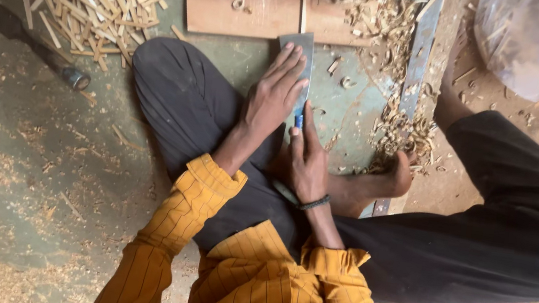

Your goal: The person sits on the floor and uses a wide chisel to shave and split small wooden sticks on a board, cutting thin strips from the sticks and letting the pieces fall among wood shavings on the floor.

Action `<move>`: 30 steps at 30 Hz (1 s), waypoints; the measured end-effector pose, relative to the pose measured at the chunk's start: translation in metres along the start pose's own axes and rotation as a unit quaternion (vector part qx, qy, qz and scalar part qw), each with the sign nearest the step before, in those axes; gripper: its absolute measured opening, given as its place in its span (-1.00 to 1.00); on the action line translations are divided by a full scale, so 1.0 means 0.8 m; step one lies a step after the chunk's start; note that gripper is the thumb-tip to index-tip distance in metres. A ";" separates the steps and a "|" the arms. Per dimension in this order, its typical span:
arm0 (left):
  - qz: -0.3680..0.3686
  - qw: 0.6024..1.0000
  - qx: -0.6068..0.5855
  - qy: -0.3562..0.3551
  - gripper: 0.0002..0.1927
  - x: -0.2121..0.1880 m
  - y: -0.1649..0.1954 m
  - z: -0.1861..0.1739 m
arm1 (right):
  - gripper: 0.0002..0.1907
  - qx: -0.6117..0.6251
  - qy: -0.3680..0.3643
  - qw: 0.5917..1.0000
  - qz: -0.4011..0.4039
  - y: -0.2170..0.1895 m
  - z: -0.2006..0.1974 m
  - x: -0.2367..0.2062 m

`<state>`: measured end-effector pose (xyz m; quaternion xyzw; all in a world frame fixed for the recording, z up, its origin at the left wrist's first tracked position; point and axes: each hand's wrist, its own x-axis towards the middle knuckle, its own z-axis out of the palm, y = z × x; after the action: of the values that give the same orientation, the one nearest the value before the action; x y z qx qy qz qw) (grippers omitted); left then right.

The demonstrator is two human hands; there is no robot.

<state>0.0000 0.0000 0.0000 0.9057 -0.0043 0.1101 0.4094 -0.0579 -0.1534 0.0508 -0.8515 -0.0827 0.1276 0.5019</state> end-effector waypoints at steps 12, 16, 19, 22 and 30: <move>0.038 0.996 0.077 0.016 -0.63 0.058 -0.049 0.024 | -0.48 0.026 0.049 0.998 0.015 0.018 0.049 0.070; 0.066 0.996 -0.030 0.045 -0.65 0.056 -0.037 0.002 | -0.42 0.104 -0.009 0.977 0.189 0.025 0.034 0.064; -0.025 0.987 -0.092 0.131 -0.73 0.043 -0.027 -0.003 | -0.47 0.312 0.028 0.930 0.193 0.020 0.031 0.024; -0.015 0.980 -0.048 0.192 -0.71 0.053 -0.033 -0.014 | -0.42 0.406 0.018 0.880 0.247 0.012 0.009 -0.017; 0.011 0.981 0.049 0.187 -0.75 0.084 -0.041 0.027 | -0.50 0.357 0.056 0.880 0.309 -0.005 -0.054 -0.070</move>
<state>0.0729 0.0113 -0.0241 0.8880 0.0677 0.2820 0.3567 -0.0983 -0.2023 0.0820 -0.6025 0.2644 0.2493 0.7106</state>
